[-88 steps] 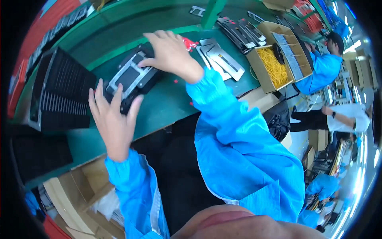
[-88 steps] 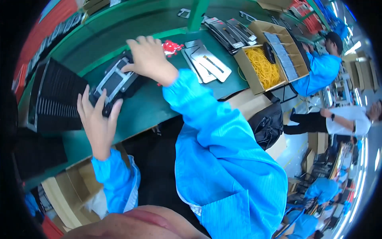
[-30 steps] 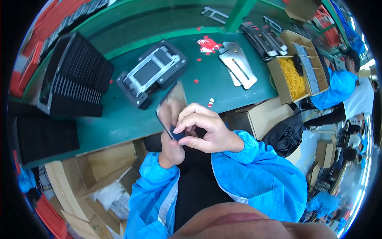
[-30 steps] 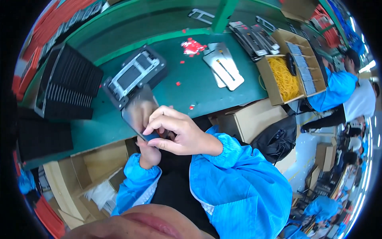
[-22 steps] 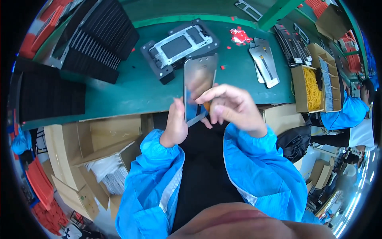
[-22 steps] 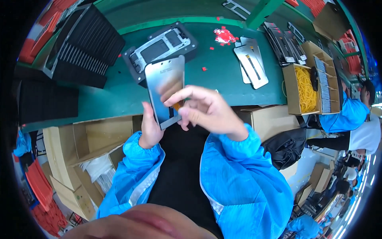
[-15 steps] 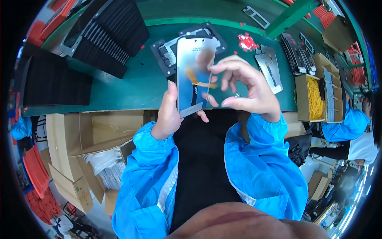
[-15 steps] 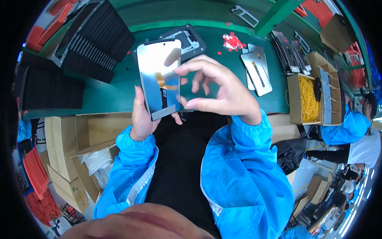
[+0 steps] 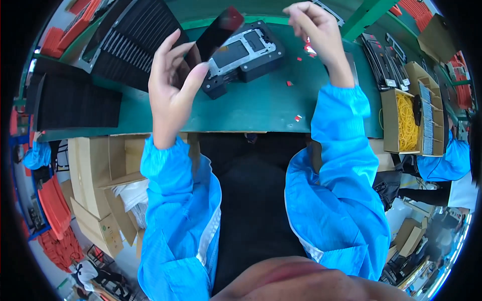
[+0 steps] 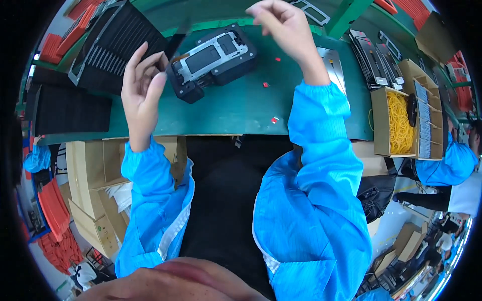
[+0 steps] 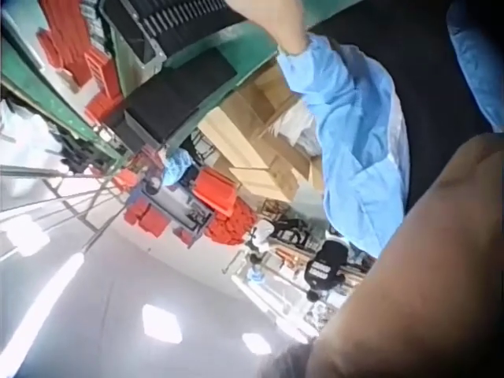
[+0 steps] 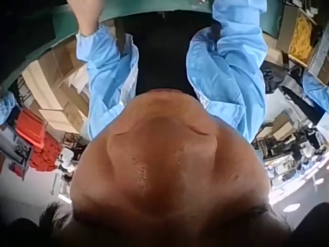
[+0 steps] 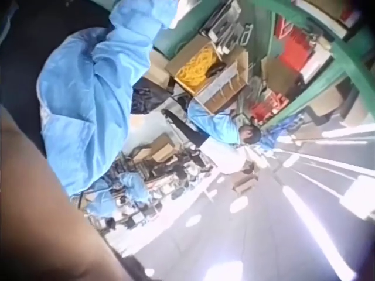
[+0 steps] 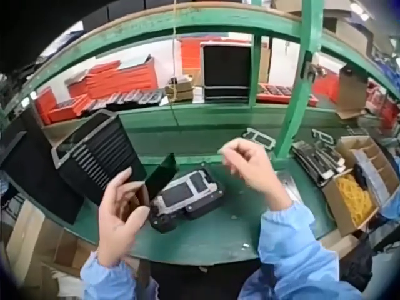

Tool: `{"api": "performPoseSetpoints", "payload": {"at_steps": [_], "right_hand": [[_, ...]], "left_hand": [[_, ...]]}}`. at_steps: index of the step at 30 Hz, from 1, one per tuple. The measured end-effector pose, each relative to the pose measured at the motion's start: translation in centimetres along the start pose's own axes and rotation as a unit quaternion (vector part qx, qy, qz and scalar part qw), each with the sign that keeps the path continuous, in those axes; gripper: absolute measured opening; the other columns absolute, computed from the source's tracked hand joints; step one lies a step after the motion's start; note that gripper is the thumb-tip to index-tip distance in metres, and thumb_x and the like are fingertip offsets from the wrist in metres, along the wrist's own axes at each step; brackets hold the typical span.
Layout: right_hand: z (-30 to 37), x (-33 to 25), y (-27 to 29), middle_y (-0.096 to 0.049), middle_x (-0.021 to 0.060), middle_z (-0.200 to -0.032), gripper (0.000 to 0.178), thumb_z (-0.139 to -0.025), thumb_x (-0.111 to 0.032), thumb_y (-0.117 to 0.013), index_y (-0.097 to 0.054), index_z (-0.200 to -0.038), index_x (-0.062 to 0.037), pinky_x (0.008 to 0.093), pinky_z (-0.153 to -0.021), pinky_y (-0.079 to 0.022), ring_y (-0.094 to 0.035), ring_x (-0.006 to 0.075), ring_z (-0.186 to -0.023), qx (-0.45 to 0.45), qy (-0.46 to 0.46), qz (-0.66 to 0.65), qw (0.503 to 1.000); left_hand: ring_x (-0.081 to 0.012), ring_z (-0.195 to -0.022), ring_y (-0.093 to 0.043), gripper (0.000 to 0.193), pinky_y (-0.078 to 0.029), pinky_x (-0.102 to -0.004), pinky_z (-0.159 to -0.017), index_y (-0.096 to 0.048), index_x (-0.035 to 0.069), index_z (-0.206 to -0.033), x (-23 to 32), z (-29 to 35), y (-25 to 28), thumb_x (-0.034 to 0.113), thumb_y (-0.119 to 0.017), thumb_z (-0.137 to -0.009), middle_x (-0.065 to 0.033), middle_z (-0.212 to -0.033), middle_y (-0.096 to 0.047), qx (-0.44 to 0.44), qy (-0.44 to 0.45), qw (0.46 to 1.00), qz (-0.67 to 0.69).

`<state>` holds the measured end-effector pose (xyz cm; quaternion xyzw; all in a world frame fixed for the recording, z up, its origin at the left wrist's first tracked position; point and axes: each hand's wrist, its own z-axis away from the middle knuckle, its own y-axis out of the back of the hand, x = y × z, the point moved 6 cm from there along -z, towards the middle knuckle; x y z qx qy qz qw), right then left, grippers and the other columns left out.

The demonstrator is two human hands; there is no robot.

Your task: Assembling electronic components, likely mobile device casings, and placing them into a storage rack.

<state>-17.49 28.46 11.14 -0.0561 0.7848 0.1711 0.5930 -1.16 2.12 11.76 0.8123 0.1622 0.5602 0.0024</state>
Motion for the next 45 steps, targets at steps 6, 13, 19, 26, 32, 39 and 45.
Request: {"api": "performPoseSetpoints", "payload": {"at_steps": [6,13,19,26,32,39,45], "right_hand": [[-2.6,9.6,-1.1,-0.066,-0.0012,-0.088,0.023,-0.106,-0.027,-0.061,-0.071,-0.109,-0.0062,0.0243,-0.062,-0.049,-0.059,0.0069,-0.07,0.088,0.013,-0.125,0.988],[-0.8,8.8,-2.9,-0.071,0.009,-0.121,0.042,-0.103,-0.038,-0.063,-0.068,-0.132,-0.008,0.0329,-0.09,-0.054,-0.068,0.0189,-0.108,0.009,-0.067,-0.15,0.986],[0.0,9.5,-3.2,-0.067,0.0094,-0.129,0.053,-0.105,-0.044,-0.06,-0.06,-0.145,-0.0104,0.032,-0.099,-0.05,-0.063,0.0176,-0.115,-0.085,-0.147,-0.148,0.974],[0.0,8.8,-3.3,-0.067,0.0102,-0.13,0.054,-0.103,-0.032,-0.066,-0.055,-0.148,-0.0054,0.0321,-0.103,-0.049,-0.062,0.0169,-0.119,-0.169,-0.068,-0.046,0.982],[0.3,7.9,-3.9,-0.066,0.0095,-0.13,0.056,-0.101,-0.022,-0.069,-0.051,-0.15,-0.0015,0.0324,-0.103,-0.051,-0.064,0.0183,-0.118,-0.151,-0.038,-0.014,0.988],[0.4,8.3,-4.4,-0.068,0.0091,-0.126,0.053,-0.102,-0.021,-0.068,-0.052,-0.148,-0.0001,0.0304,-0.098,-0.053,-0.066,0.0172,-0.112,-0.149,-0.034,-0.01,0.988],[-0.1,7.7,-3.5,-0.069,0.0124,-0.124,0.052,-0.102,-0.02,-0.066,-0.052,-0.146,0.0023,0.0316,-0.093,-0.055,-0.067,0.018,-0.108,-0.185,-0.005,0.05,0.981]], "left_hand": [[-0.0302,-0.113,-0.063,0.081,-0.052,-0.0419,-0.095,-0.05,0.002,-0.145,-1.6,-2.8,-2.3,0.041,-0.085,-0.083,-0.0166,-0.124,-0.069,-0.037,-0.072,0.945,-0.315],[-0.0342,-0.116,-0.061,0.083,-0.052,-0.0427,-0.097,-0.05,0.003,-0.145,-3.5,-4.8,-5.7,0.044,-0.085,-0.082,-0.0178,-0.122,-0.069,-0.048,-0.077,0.942,-0.324],[-0.0347,-0.117,-0.061,0.086,-0.051,-0.0431,-0.098,-0.049,0.002,-0.146,-3.1,-5.2,-6.8,0.043,-0.086,-0.081,-0.0173,-0.123,-0.069,-0.051,-0.06,0.949,-0.306],[-0.035,-0.116,-0.061,0.091,-0.05,-0.0443,-0.098,-0.049,0.003,-0.146,-2.0,-3.7,-6.2,0.037,-0.092,-0.073,-0.0161,-0.123,-0.069,-0.043,-0.12,0.928,-0.35],[-0.0351,-0.119,-0.061,0.09,-0.042,-0.0518,-0.11,-0.05,0.004,-0.144,-2.7,-3.3,-5.4,0.036,-0.093,-0.072,-0.0153,-0.123,-0.069,-0.033,-0.081,0.943,-0.32],[-0.037,-0.124,-0.06,0.087,-0.026,-0.0647,-0.12,-0.052,0.007,-0.143,-2.8,-3.3,-5.3,0.035,-0.093,-0.072,-0.0144,-0.122,-0.069,-0.035,-0.101,0.932,-0.347],[-0.0393,-0.133,-0.053,0.077,-0.031,-0.0553,-0.119,-0.052,0.006,-0.146,-1.1,-3.8,-5.2,0.028,-0.086,-0.081,-0.0198,-0.145,-0.056,-0.067,-0.15,0.919,-0.358]]}}
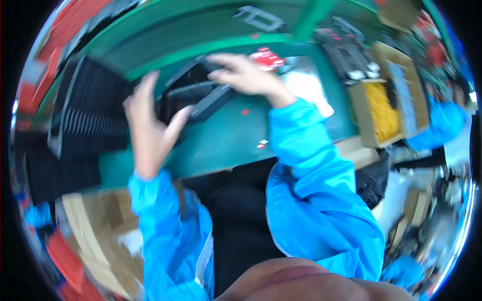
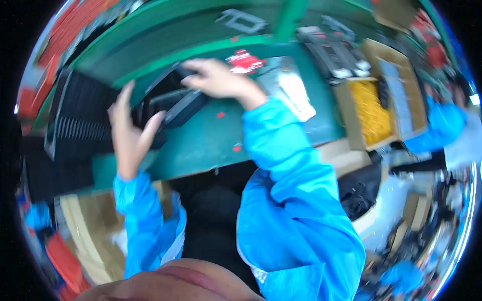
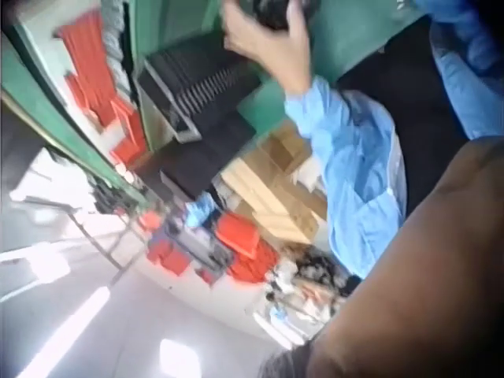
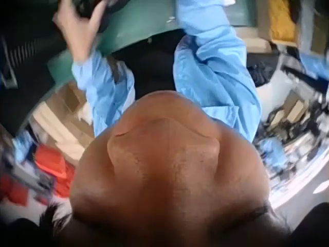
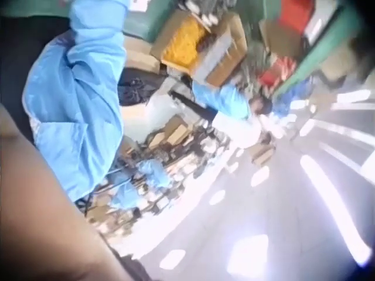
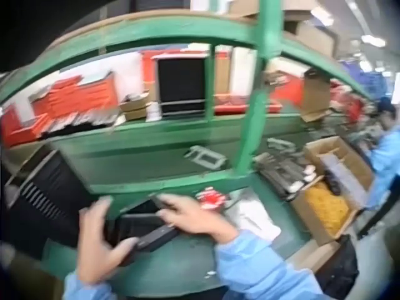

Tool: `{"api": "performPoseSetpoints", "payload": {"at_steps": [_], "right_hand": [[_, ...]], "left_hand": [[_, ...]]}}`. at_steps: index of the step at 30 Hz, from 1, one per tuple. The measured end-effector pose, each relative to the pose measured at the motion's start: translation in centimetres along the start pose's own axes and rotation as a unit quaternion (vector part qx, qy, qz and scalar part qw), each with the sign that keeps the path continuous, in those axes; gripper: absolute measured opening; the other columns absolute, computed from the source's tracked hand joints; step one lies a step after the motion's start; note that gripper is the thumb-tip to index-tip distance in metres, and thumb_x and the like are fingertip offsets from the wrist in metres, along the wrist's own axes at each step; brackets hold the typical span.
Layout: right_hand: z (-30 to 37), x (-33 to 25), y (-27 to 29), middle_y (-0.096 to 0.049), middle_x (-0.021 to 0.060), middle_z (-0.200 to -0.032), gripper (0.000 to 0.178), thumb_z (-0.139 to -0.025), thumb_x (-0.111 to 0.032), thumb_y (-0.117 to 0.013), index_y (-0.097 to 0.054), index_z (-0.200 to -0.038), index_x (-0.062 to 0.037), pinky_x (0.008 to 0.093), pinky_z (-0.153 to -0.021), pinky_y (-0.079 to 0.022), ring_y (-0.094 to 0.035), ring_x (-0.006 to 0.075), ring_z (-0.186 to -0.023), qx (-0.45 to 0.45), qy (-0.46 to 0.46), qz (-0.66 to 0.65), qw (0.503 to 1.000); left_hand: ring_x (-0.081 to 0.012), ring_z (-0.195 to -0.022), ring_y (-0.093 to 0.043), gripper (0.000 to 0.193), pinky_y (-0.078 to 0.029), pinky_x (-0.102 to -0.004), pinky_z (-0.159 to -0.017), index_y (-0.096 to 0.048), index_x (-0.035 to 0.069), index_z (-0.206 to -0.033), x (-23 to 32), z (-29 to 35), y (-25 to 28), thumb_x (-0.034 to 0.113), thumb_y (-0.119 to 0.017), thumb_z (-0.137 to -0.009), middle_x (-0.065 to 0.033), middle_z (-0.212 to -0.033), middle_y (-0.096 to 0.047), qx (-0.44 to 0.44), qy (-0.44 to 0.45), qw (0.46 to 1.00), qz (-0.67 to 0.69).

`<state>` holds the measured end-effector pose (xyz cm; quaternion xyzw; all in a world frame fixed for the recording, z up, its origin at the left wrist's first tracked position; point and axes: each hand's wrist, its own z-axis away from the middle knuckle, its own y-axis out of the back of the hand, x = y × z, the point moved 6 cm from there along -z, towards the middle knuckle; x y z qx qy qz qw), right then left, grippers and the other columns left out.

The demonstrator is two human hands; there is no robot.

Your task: Assembling electronic components, likely mobile device casings, and placing them into a storage rack.

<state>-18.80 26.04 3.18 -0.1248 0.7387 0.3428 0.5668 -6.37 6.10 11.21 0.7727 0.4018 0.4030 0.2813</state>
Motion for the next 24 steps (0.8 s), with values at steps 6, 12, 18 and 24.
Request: {"api": "performPoseSetpoints", "payload": {"at_steps": [6,12,18,24], "right_hand": [[0.0,-2.3,-1.2,-0.065,0.0209,-0.134,0.053,-0.1,-0.028,-0.065,-0.055,-0.145,-0.002,0.0383,-0.098,-0.053,-0.066,0.0285,-0.118,0.04,0.077,0.013,0.996],[1.1,-1.7,0.0,-0.062,0.0204,-0.141,0.05,-0.101,-0.029,-0.062,-0.057,-0.146,-0.0074,0.0422,-0.099,-0.052,-0.066,0.034,-0.118,0.03,0.132,0.096,0.986],[2.6,-3.2,0.0,-0.066,0.0196,-0.135,0.047,-0.102,-0.032,-0.057,-0.058,-0.146,-0.0164,0.0446,-0.099,-0.052,-0.065,0.0399,-0.116,0.04,0.06,0.186,0.98],[2.3,-6.0,-1.3,-0.072,0.0186,-0.122,0.042,-0.102,-0.034,-0.055,-0.063,-0.142,-0.0207,0.0464,-0.091,-0.054,-0.068,0.0368,-0.107,0.031,-0.063,0.32,0.945]], "left_hand": [[-0.0374,-0.143,-0.047,0.059,-0.038,-0.0443,-0.116,-0.057,0.006,-0.147,-5.0,4.5,1.6,0.016,-0.075,-0.092,-0.0186,-0.153,-0.05,-0.112,0.103,0.987,0.059],[-0.0369,-0.14,-0.05,0.059,-0.038,-0.0433,-0.116,-0.056,0.011,-0.149,-6.3,3.5,0.9,0.016,-0.074,-0.093,-0.0188,-0.152,-0.051,-0.182,0.153,0.97,0.058],[-0.0368,-0.14,-0.049,0.058,-0.038,-0.0422,-0.116,-0.056,0.013,-0.15,-5.7,4.3,0.1,0.018,-0.073,-0.094,-0.0201,-0.153,-0.048,-0.165,0.11,0.978,0.061],[-0.0375,-0.141,-0.045,0.057,-0.034,-0.0426,-0.117,-0.056,0.013,-0.15,-6.5,4.5,0.7,0.022,-0.071,-0.096,-0.0222,-0.156,-0.042,-0.128,0.12,0.977,0.122]]}}
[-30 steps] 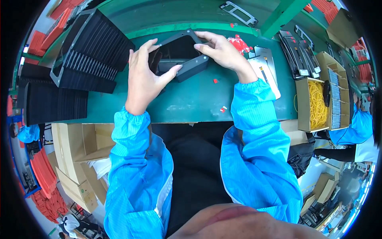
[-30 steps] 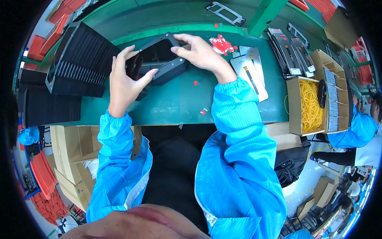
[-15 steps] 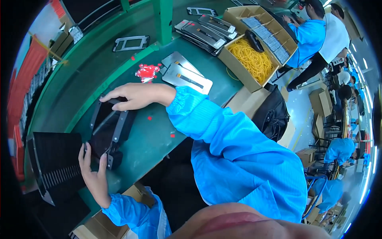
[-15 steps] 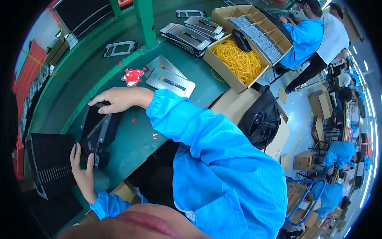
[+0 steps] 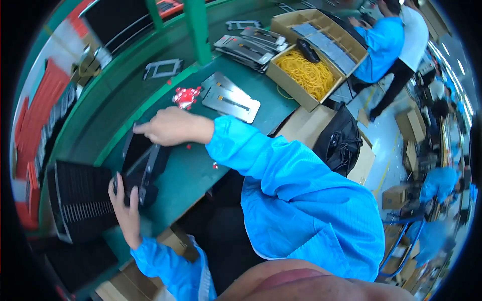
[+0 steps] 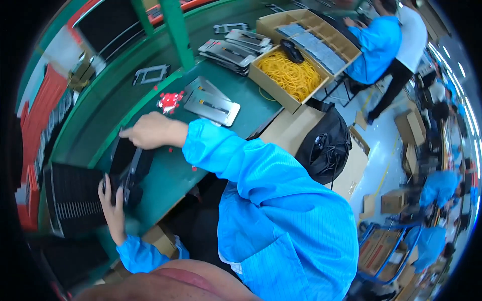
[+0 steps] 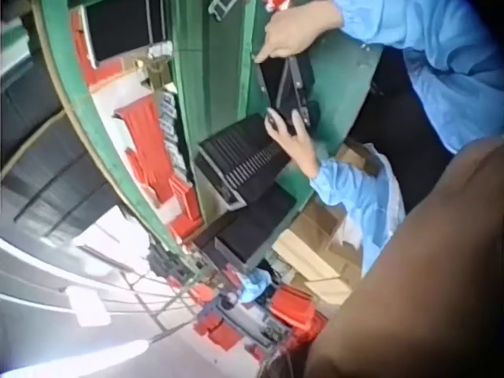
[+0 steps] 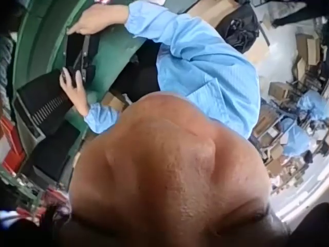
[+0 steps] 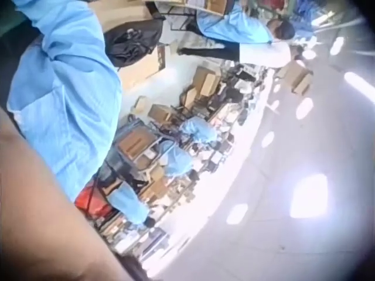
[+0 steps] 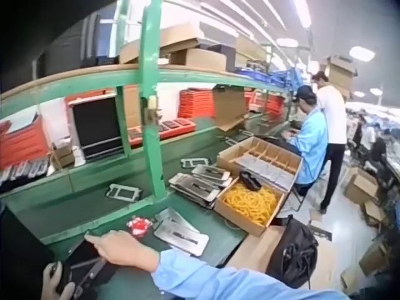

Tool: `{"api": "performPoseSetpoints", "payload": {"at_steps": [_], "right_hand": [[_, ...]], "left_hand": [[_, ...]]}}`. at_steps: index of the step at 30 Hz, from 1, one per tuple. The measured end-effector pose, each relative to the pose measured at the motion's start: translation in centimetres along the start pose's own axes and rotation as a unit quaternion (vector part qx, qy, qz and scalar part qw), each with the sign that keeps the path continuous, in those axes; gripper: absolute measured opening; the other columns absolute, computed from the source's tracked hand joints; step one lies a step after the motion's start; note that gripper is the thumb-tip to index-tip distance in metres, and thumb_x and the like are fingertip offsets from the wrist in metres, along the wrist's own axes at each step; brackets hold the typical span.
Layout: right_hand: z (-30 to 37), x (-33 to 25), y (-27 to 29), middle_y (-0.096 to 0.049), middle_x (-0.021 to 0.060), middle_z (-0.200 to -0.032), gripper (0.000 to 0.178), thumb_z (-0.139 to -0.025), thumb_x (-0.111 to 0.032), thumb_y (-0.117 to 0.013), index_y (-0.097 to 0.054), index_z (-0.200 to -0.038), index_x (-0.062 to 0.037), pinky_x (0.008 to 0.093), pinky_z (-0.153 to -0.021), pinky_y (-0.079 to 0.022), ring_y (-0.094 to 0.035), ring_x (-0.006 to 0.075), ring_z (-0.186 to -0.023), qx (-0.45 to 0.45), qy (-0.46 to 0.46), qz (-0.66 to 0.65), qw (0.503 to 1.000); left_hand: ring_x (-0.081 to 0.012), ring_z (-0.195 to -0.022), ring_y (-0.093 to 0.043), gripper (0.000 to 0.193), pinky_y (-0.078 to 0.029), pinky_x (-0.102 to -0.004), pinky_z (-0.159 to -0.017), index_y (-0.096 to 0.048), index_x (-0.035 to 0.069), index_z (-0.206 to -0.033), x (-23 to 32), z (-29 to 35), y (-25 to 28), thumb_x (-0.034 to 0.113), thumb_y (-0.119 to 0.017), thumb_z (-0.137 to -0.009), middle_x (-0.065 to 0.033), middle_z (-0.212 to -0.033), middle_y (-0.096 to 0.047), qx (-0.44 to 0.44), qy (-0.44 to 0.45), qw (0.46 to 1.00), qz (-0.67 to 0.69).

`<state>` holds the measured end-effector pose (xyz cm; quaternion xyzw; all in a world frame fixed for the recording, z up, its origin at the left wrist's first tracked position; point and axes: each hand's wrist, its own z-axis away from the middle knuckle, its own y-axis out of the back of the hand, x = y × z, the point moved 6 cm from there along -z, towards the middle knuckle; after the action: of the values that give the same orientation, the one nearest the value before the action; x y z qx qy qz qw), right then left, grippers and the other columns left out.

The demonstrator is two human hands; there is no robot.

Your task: Assembling electronic components, likely mobile device casings, and placing them into a storage rack.

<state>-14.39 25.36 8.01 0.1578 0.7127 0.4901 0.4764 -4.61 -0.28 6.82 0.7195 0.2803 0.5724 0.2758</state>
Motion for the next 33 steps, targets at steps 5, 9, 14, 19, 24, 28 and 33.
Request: {"api": "performPoseSetpoints", "payload": {"at_steps": [5,9,14,19,24,28,33], "right_hand": [[-2.2,7.3,-0.3,-0.074,0.0081,-0.116,0.032,-0.104,-0.022,-0.059,-0.069,-0.132,-0.0094,0.0325,-0.071,-0.058,-0.075,0.0193,-0.089,0.048,-0.047,-0.332,0.941],[-5.1,5.8,5.0,-0.072,0.0116,-0.115,0.037,-0.104,-0.029,-0.062,-0.068,-0.129,-0.0032,0.0326,-0.072,-0.057,-0.073,0.0205,-0.088,0.271,-0.038,-0.429,0.861],[-11.9,-6.2,5.2,-0.07,0.0115,-0.098,0.04,-0.107,-0.039,-0.057,-0.07,-0.107,-0.0015,0.0326,-0.07,-0.056,-0.069,0.019,-0.076,0.133,0.038,-0.501,0.855],[-3.6,-15.7,4.1,-0.068,0.0053,-0.095,0.044,-0.107,-0.047,-0.054,-0.068,-0.122,-0.0074,0.0327,-0.073,-0.054,-0.065,0.0179,-0.079,-0.005,-0.032,-0.49,0.871],[3.6,-7.1,-3.6,-0.062,0.0145,-0.093,0.063,-0.114,-0.05,-0.02,-0.042,-0.073,-0.0074,0.0432,-0.087,-0.057,-0.07,0.0278,-0.093,0.001,0.16,-0.459,0.874],[5.2,-6.2,-9.2,-0.062,0.0142,-0.094,0.06,-0.115,-0.046,-0.021,-0.045,-0.076,-0.006,0.0458,-0.092,-0.055,-0.069,0.0278,-0.094,0.177,0.166,-0.542,0.805],[4.6,-6.0,-10.2,-0.062,0.0138,-0.098,0.057,-0.115,-0.044,-0.023,-0.045,-0.079,-0.0059,0.0466,-0.097,-0.053,-0.067,0.0269,-0.097,0.228,0.183,-0.623,0.726]], "left_hand": [[-0.0388,-0.132,-0.05,0.055,-0.037,-0.0408,-0.115,-0.058,0.014,-0.148,0.7,-0.6,-0.1,0.025,-0.071,-0.097,-0.0228,-0.144,-0.047,-0.03,-0.061,0.998,-0.014],[-0.0416,-0.13,-0.053,0.062,-0.041,-0.0436,-0.113,-0.061,0.017,-0.146,0.2,0.0,0.3,0.037,-0.079,-0.09,-0.024,-0.144,-0.048,-0.033,-0.071,0.997,-0.013],[-0.0422,-0.133,-0.051,0.086,-0.045,-0.0464,-0.111,-0.063,0.021,-0.144,0.8,0.9,0.1,0.055,-0.089,-0.069,-0.0239,-0.147,-0.048,0.006,-0.061,0.991,-0.123],[-0.0404,-0.133,-0.052,0.083,-0.044,-0.0452,-0.111,-0.063,0.024,-0.145,0.0,1.3,-0.9,0.046,-0.091,-0.07,-0.0229,-0.142,-0.05,0.071,-0.079,0.99,-0.091],[-0.0378,-0.126,-0.055,0.076,-0.046,-0.0439,-0.109,-0.067,0.024,-0.14,-1.1,1.3,-0.7,0.046,-0.09,-0.071,-0.0196,-0.134,-0.054,0.119,-0.122,0.982,-0.087],[-0.0365,-0.122,-0.057,0.073,-0.047,-0.0431,-0.107,-0.069,0.023,-0.138,-0.7,0.7,-1.0,0.045,-0.09,-0.072,-0.0179,-0.129,-0.055,0.113,-0.141,0.979,-0.094],[-0.0363,-0.119,-0.058,0.072,-0.047,-0.042,-0.106,-0.07,0.023,-0.137,-1.0,0.3,-0.6,0.044,-0.09,-0.071,-0.0179,-0.125,-0.056,0.135,-0.166,0.972,-0.095]]}}
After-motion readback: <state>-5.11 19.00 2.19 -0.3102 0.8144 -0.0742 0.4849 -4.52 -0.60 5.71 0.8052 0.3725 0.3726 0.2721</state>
